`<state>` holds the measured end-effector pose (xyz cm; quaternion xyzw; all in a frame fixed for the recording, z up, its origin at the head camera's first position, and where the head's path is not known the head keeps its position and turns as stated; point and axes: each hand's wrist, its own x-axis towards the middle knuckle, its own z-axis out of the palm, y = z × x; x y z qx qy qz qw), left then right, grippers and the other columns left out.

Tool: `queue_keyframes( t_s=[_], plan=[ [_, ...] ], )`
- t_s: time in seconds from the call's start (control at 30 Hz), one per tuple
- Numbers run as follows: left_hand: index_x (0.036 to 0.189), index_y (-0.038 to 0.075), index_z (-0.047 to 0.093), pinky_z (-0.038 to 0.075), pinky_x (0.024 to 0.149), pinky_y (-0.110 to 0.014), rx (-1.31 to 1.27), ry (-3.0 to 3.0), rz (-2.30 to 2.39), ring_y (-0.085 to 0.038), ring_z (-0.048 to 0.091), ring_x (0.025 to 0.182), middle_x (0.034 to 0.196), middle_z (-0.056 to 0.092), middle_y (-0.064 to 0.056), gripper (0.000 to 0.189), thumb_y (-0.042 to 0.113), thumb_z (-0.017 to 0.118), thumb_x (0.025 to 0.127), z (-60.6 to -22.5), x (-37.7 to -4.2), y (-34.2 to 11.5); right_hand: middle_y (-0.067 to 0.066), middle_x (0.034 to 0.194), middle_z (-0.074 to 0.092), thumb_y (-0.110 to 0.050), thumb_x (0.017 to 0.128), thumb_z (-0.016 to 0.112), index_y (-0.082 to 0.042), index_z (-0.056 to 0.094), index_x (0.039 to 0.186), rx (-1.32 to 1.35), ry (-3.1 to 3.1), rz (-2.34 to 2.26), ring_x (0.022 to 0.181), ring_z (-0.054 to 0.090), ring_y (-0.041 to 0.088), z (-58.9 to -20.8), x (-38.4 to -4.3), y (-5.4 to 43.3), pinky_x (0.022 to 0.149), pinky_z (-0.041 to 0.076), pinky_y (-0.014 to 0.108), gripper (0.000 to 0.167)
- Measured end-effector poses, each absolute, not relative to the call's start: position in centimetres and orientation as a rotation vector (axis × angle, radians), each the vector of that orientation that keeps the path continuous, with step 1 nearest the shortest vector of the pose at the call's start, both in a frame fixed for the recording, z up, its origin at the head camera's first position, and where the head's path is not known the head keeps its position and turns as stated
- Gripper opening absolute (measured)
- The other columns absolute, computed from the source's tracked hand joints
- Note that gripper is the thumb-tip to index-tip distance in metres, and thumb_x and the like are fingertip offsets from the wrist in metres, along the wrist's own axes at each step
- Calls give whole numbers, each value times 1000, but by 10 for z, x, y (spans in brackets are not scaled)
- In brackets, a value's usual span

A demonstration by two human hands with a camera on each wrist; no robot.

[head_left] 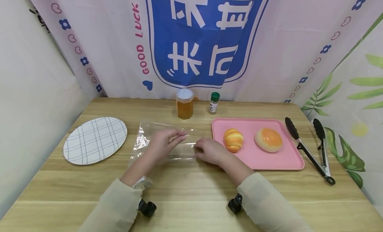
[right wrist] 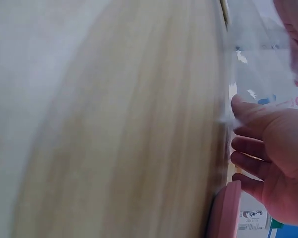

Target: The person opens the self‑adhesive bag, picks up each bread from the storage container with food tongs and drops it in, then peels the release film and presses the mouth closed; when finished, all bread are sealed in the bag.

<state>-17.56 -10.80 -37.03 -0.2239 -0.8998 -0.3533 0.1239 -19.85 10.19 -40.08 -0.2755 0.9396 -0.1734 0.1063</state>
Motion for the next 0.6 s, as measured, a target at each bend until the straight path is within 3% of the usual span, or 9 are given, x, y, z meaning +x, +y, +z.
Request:
queue_keyframes(
  t_s=[0.2,0.3,0.6],
  plan=[
    [106,11,74,54,96,-45,-536,-2658,-1195,-25,69,108,112,74,-5,17,20,68,92,-386,-177,-107,10,142,56,-34,95,64,-10,61,131,-660,2771,-697,136,47,30,-386,-189,122,118,35,47,44],
    [105,10,74,56,91,-45,-538,-2624,-1213,-26,70,105,111,74,-5,16,18,69,91,-391,-178,-106,13,144,54,-33,96,63,-10,60,132,-626,2824,-726,137,46,33,-372,-181,143,116,36,51,44],
    [104,10,75,56,89,-45,-467,-2540,-1311,-27,69,107,108,75,-6,17,19,70,91,-401,-178,-110,23,148,45,-33,97,60,-4,53,137,-335,3044,-787,135,41,47,-355,-166,255,110,34,65,50]
  ],
)
